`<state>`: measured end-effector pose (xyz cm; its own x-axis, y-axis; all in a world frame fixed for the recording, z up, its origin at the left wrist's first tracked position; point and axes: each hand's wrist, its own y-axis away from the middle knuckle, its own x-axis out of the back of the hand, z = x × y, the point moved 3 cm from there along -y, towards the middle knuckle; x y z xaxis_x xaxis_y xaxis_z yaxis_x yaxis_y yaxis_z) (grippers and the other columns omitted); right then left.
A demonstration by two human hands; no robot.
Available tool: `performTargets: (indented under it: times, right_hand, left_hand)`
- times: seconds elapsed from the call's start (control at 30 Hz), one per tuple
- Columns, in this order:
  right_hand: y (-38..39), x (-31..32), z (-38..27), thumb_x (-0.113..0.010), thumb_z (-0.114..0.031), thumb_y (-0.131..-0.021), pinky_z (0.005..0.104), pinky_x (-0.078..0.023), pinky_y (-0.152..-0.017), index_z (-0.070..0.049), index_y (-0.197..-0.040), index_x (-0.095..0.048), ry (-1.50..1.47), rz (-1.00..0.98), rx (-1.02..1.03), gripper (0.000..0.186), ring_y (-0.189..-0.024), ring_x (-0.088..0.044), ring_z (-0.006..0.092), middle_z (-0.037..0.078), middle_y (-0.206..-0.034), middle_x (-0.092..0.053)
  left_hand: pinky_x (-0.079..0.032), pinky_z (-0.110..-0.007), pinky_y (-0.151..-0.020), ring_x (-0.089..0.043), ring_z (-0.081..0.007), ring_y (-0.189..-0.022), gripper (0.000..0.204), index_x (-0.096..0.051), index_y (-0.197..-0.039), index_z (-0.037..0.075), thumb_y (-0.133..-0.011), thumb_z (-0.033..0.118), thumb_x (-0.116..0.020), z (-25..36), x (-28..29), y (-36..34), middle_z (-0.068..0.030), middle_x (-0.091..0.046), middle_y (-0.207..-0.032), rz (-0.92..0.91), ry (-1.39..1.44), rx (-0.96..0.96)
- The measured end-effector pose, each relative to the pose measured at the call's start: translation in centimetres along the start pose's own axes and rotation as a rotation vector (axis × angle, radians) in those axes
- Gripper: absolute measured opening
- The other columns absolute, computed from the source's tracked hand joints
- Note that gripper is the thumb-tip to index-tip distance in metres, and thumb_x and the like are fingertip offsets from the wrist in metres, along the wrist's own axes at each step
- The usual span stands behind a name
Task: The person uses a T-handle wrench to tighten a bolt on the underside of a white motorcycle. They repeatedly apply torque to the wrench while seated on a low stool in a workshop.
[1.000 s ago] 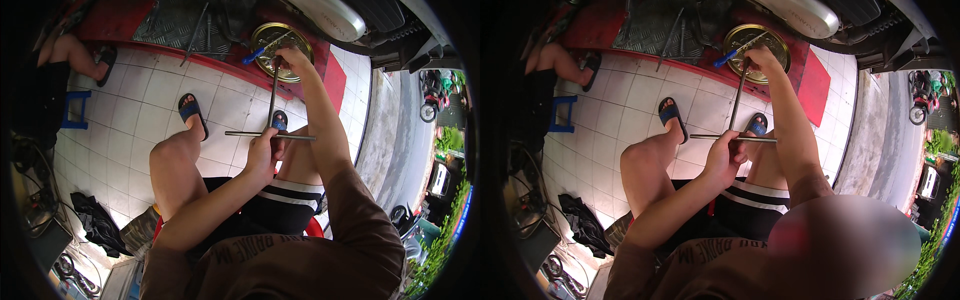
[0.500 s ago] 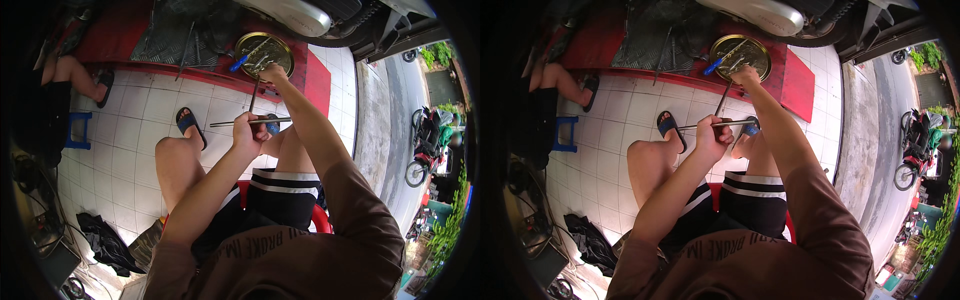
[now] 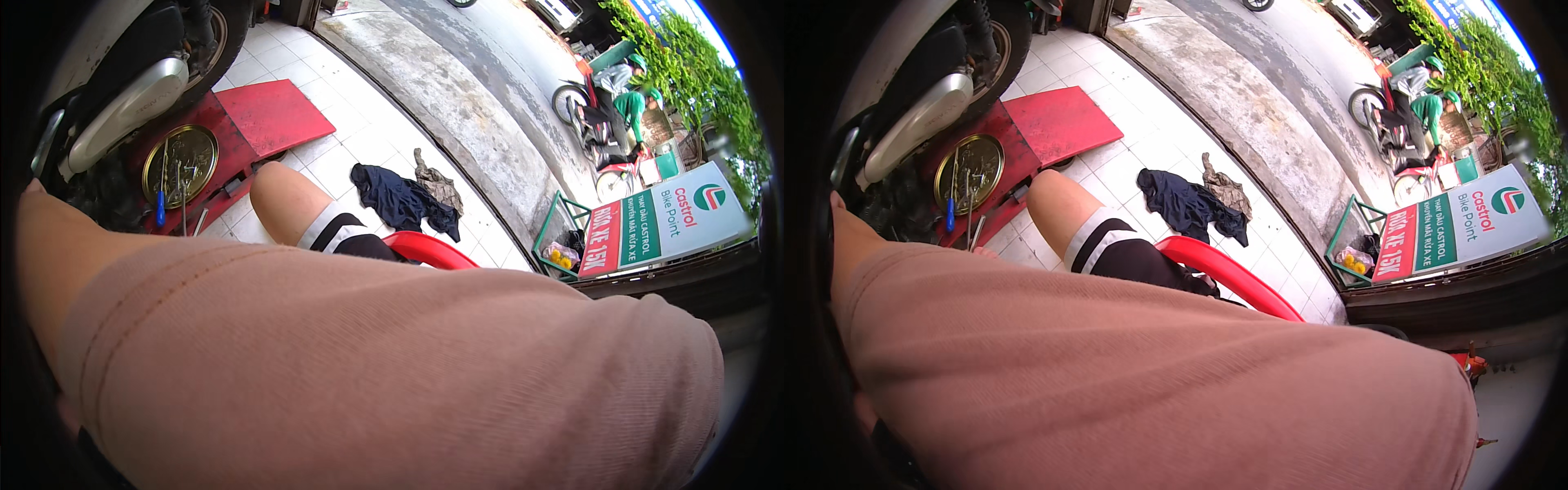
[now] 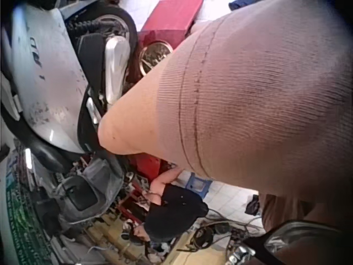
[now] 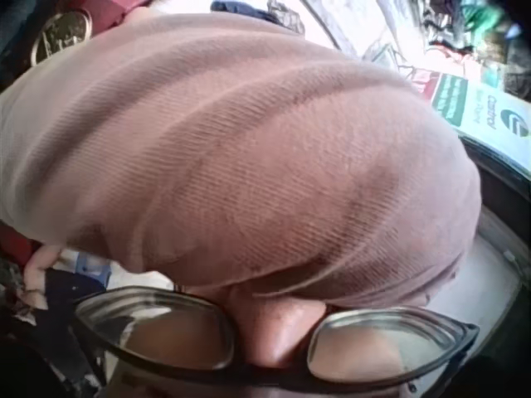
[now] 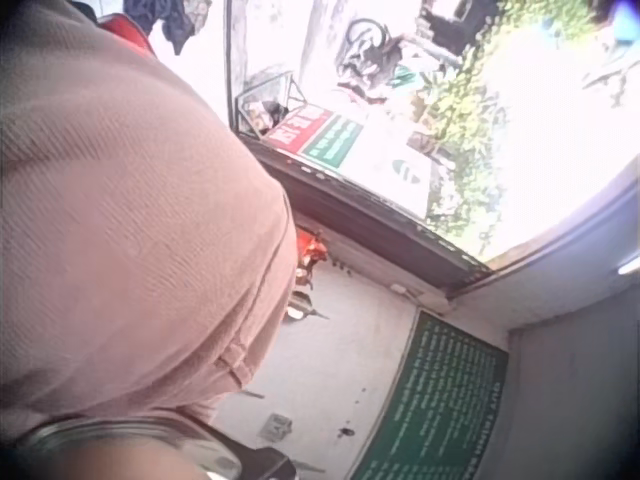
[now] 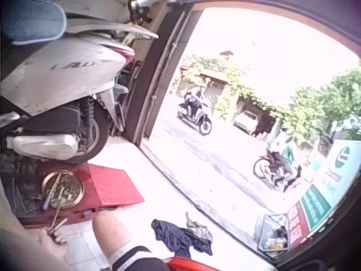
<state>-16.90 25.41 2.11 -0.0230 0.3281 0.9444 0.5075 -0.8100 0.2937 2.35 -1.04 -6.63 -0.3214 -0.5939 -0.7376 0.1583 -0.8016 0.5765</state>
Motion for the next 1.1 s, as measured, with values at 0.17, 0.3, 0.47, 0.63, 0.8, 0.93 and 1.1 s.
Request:
performTargets:
  times: [0.17, 0.3, 0.47, 0.63, 0.8, 0.93, 1.1]
  right_hand:
    - [1.3, -1.1, -0.2, -0.060, -0.029, -0.080, 0.0402, -0.053, -0.074, -0.014, -0.103, -0.066, -0.053, -0.029, 0.018, 0.028, -0.086, -0.066, 0.0207, 0.006, -0.098, -0.069]
    - [2.1, -0.4, -3.3, -0.058, -0.029, -0.080, 0.0405, -0.052, -0.071, -0.013, -0.099, -0.066, -0.126, -0.073, 0.072, 0.026, -0.082, -0.066, 0.0199, 0.006, -0.096, -0.069]
    - [2.0, 1.7, 0.4, -0.056, -0.030, -0.081, 0.0408, -0.052, -0.069, -0.013, -0.094, -0.065, -0.295, -0.197, 0.039, 0.024, -0.077, -0.065, 0.0188, 0.007, -0.092, -0.069]
    - [6.4, 0.7, 5.2, -0.059, -0.028, -0.082, 0.0350, -0.050, -0.058, -0.010, -0.090, -0.064, -0.112, -0.326, 0.017, 0.020, -0.067, -0.063, 0.0159, 0.005, -0.082, -0.067]
    - [8.3, -4.3, 11.1, -0.061, -0.021, -0.083, 0.0293, -0.055, -0.053, -0.006, -0.087, -0.067, -0.115, -0.329, 0.001, 0.017, -0.066, -0.067, 0.0155, 0.005, -0.077, -0.068]
    - [3.2, -11.7, 14.8, -0.060, -0.019, -0.083, 0.0304, -0.058, -0.056, -0.007, -0.085, -0.071, 0.057, -0.373, 0.133, 0.016, -0.066, -0.069, 0.0155, 0.007, -0.077, -0.070]
    - [-1.0, -16.8, 15.2, -0.056, -0.011, -0.082, 0.0307, -0.058, -0.059, -0.002, -0.083, -0.071, 0.138, -0.272, 0.096, 0.018, -0.065, -0.070, 0.0191, 0.009, -0.072, -0.070]
  left_hand:
    - [-0.031, -0.030, -0.045, -0.032, -0.0133, -0.041, 0.017, -0.049, -0.068, 0.007, -0.081, 0.016, -0.045, 0.8, 1.5, -0.6, -0.0034, -0.043, -0.051, 0.007, 0.013, -0.028]
    - [-0.030, -0.031, -0.045, -0.031, -0.0132, -0.041, 0.017, -0.051, -0.069, 0.006, -0.081, 0.016, -0.045, 2.0, 2.6, -0.9, -0.0035, -0.042, -0.051, -0.008, 0.071, -0.066]
    - [-0.030, -0.031, -0.044, -0.030, -0.0132, -0.040, 0.017, -0.053, -0.071, 0.006, -0.081, 0.016, -0.045, -0.8, 1.1, -2.3, -0.0035, -0.042, -0.050, -0.002, 0.112, -0.043]
    - [-0.030, -0.030, -0.048, -0.034, -0.0144, -0.042, 0.017, -0.055, -0.080, 0.002, -0.079, 0.017, -0.049, 0.2, 2.0, 0.1, -0.0061, -0.047, -0.053, 0.112, 0.113, -0.014]
    - [-0.029, -0.026, -0.043, -0.033, -0.0111, -0.041, 0.022, -0.059, -0.082, -0.001, -0.081, 0.018, -0.047, -2.1, 0.5, -0.4, -0.0034, -0.048, -0.053, 0.130, 0.051, 0.036]
    - [-0.030, -0.023, -0.041, -0.034, -0.0090, -0.042, 0.019, -0.060, -0.080, 0.000, -0.082, 0.017, -0.051, -4.3, -0.9, -0.4, -0.0009, -0.047, -0.054, 0.111, 0.002, 0.075]
    - [-0.030, -0.024, -0.044, -0.036, -0.0084, -0.042, 0.023, -0.062, -0.077, -0.001, -0.084, 0.018, -0.051, -4.8, -1.7, 1.3, -0.0011, -0.046, -0.053, 0.153, -0.080, 0.064]
